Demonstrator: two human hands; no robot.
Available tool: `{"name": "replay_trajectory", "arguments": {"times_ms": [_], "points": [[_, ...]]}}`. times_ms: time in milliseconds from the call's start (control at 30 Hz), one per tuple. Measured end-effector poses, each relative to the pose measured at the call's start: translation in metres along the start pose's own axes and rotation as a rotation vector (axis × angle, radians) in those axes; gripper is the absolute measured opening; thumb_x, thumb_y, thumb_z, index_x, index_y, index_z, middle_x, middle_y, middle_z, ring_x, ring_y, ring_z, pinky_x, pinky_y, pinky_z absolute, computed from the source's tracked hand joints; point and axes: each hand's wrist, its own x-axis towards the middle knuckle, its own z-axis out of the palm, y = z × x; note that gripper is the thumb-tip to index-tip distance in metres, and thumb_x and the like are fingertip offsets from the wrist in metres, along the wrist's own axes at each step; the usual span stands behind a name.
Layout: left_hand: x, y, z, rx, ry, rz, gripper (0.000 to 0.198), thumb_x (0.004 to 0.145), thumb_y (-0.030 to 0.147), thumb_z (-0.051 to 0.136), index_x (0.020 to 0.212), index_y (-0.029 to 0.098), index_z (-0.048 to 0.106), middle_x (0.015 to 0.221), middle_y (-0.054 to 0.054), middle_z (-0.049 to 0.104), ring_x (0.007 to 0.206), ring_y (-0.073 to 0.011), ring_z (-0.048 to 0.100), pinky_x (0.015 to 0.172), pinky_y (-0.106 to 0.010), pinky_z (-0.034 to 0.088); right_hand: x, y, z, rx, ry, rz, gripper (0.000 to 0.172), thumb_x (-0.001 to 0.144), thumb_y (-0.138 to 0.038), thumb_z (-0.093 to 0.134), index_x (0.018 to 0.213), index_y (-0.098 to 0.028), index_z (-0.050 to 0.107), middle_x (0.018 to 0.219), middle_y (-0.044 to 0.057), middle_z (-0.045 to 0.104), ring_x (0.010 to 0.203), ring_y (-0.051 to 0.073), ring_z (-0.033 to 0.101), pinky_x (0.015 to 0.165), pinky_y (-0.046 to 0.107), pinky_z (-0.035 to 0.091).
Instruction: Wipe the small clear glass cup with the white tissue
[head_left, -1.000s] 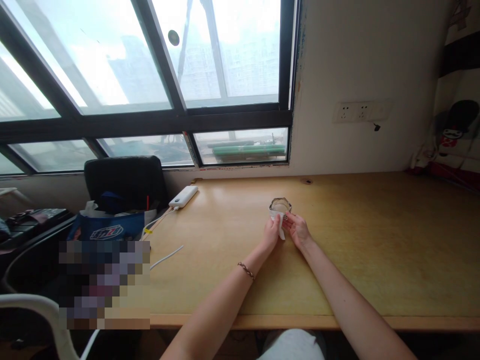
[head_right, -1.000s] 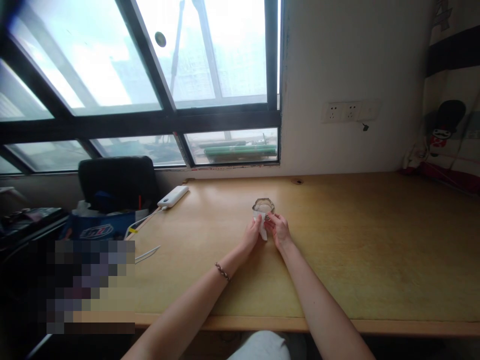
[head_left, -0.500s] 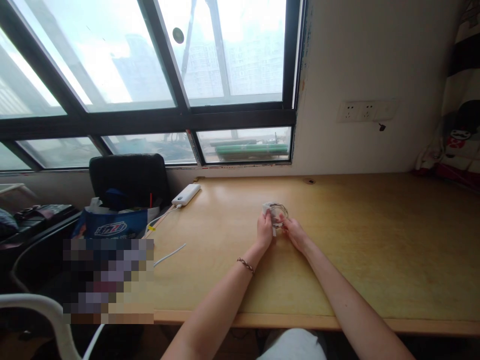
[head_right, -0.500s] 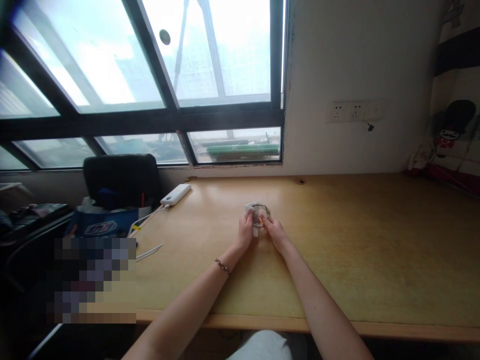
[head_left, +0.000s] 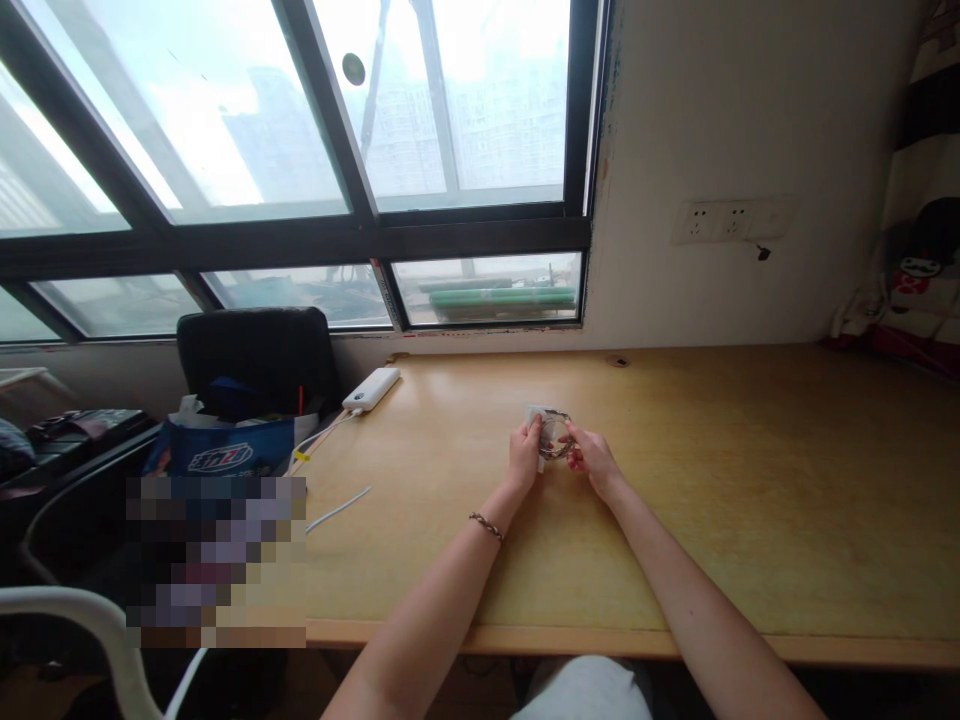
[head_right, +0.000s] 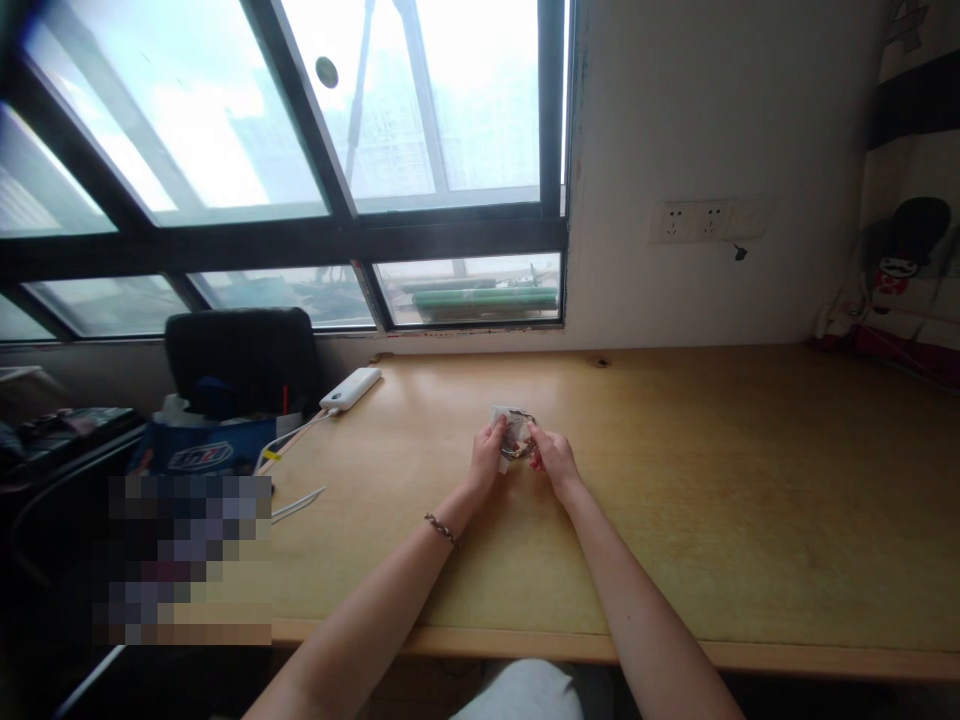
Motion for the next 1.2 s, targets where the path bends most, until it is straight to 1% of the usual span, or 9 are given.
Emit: {"name": "replay_trajectory", "arguments": {"times_ms": [133,233,367,500,600,800,1000,1067,1200], "points": [[-0.001,-0.001,0.001,-0.033,0.002,-0.012,0.047,0.07,0.055,0.048,0.073,0.009,0.058,0.059,-0.005,0.06,0.05,-0.0126,0.053,0.049,-0.023,0.041,0.0,0.003,0.0,-0.003,0.004,-0.016,0.037,0.064,-0.05,0.057,0.064,-0.013,0.061,0.044,0.0,0.056,0.033,0.008,0.045,0.033,0.019,0.034],[0.0,-0.005,0.004,-0.125,0.003,-0.021,0.052,0.071,0.056,0.045,0.084,0.008,0.06,0.076,-0.009,0.065,0.065,-0.0164,0.059,0.063,-0.028,0.045,-0.001,0.003,0.002,0.041,0.031,-0.026,0.036,0.064,-0.048,0.058,0.064,-0.013,0.061,0.046,0.001,0.057,0.036,0.009,0.048,0.035,0.02,0.038],[-0.002,-0.011,0.009,-0.186,0.013,-0.038,0.052,0.072,0.055,0.044,0.094,0.01,0.058,0.091,-0.011,0.063,0.079,-0.0188,0.059,0.074,-0.031,0.044,-0.005,-0.001,0.007,0.193,0.007,-0.013,0.03,0.063,-0.042,0.062,0.068,-0.012,0.06,0.059,0.004,0.063,0.045,0.012,0.056,0.043,0.023,0.047],[-0.01,-0.009,0.017,-0.132,0.002,-0.042,0.044,0.074,0.05,0.045,0.094,0.012,0.057,0.095,-0.01,0.062,0.086,-0.0184,0.058,0.079,-0.03,0.043,-0.01,-0.005,0.012,0.381,-0.093,0.005,0.024,0.063,-0.03,0.065,0.081,-0.014,0.06,0.074,0.005,0.066,0.059,0.014,0.061,0.058,0.026,0.052],[-0.016,-0.006,0.023,-0.091,-0.032,0.026,0.038,0.076,0.046,0.046,0.095,0.014,0.055,0.096,-0.008,0.061,0.089,-0.0175,0.056,0.081,-0.029,0.042,-0.011,-0.006,0.014,0.491,-0.152,-0.011,0.024,0.064,-0.023,0.063,0.086,-0.016,0.059,0.08,0.003,0.066,0.069,0.015,0.061,0.065,0.027,0.051],[-0.02,-0.004,0.027,-0.033,-0.059,0.091,0.035,0.076,0.043,0.048,0.096,0.015,0.052,0.096,-0.008,0.06,0.088,-0.0174,0.055,0.079,-0.028,0.042,-0.007,-0.003,0.009,0.529,-0.102,0.068,0.014,0.063,-0.018,0.061,0.077,-0.016,0.06,0.075,0.002,0.065,0.066,0.014,0.06,0.061,0.024,0.05],[-0.014,-0.005,0.02,-0.059,-0.005,0.04,0.035,0.076,0.045,0.045,0.088,0.014,0.055,0.083,-0.006,0.062,0.076,-0.0164,0.057,0.069,-0.026,0.044,-0.006,-0.004,0.005,0.342,-0.127,0.135,0.018,0.061,-0.025,0.066,0.074,-0.014,0.061,0.059,0.0,0.061,0.046,0.008,0.05,0.041,0.017,0.04],[-0.013,-0.004,0.018,-0.078,0.014,0.024,0.037,0.075,0.046,0.046,0.087,0.013,0.057,0.083,-0.007,0.062,0.076,-0.0169,0.057,0.069,-0.026,0.044,-0.006,-0.007,0.004,0.343,-0.14,0.162,0.025,0.064,-0.036,0.064,0.076,-0.015,0.061,0.062,0.001,0.062,0.044,0.007,0.048,0.04,0.017,0.038],[-0.012,0.002,0.016,-0.09,0.048,0.027,0.038,0.072,0.045,0.049,0.083,0.011,0.06,0.08,-0.007,0.064,0.073,-0.0178,0.058,0.067,-0.027,0.044,-0.007,-0.015,0.002,0.417,-0.168,0.243,0.048,0.069,-0.061,0.044,0.075,-0.017,0.061,0.062,0.002,0.063,0.039,0.007,0.045,0.037,0.018,0.037]]}}
